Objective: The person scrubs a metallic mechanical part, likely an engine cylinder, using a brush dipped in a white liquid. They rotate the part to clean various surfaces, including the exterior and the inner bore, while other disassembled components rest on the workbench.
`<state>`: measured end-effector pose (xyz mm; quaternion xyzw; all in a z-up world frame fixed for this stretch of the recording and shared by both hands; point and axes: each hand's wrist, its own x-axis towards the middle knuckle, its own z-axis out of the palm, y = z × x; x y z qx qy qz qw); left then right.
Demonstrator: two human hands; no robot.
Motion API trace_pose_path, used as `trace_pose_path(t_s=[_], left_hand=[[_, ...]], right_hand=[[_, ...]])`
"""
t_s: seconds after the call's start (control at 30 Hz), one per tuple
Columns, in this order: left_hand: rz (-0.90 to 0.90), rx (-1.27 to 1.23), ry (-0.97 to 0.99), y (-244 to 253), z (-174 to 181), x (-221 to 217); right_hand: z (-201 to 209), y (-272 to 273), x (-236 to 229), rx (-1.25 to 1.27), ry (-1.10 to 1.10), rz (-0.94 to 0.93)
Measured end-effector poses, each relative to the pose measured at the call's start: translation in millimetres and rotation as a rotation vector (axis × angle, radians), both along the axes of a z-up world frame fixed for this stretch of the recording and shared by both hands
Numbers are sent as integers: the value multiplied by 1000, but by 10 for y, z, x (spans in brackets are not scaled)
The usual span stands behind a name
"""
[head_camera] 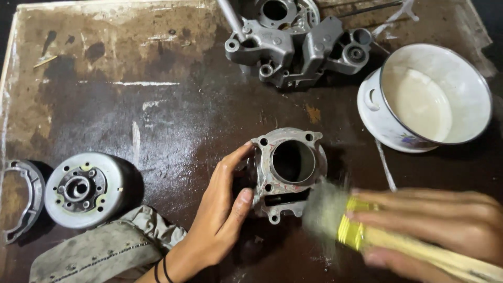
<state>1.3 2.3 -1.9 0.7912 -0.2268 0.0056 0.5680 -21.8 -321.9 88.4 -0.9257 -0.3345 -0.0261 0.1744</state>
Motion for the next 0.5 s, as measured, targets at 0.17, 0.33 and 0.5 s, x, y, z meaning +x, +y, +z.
trace_pose_path(t_s=[0.17, 0.33, 0.5], left_hand=[[-2, -7, -17, 1, -8, -15], [-3, 1, -20, 4, 9, -19], [-36, 61, -59, 2, 85, -17]], right_hand=[[-218, 90, -233, 10, -5, 63], [-501, 305, -553, -182, -56, 269], [-654, 332, -602, -129, -200, 82]])
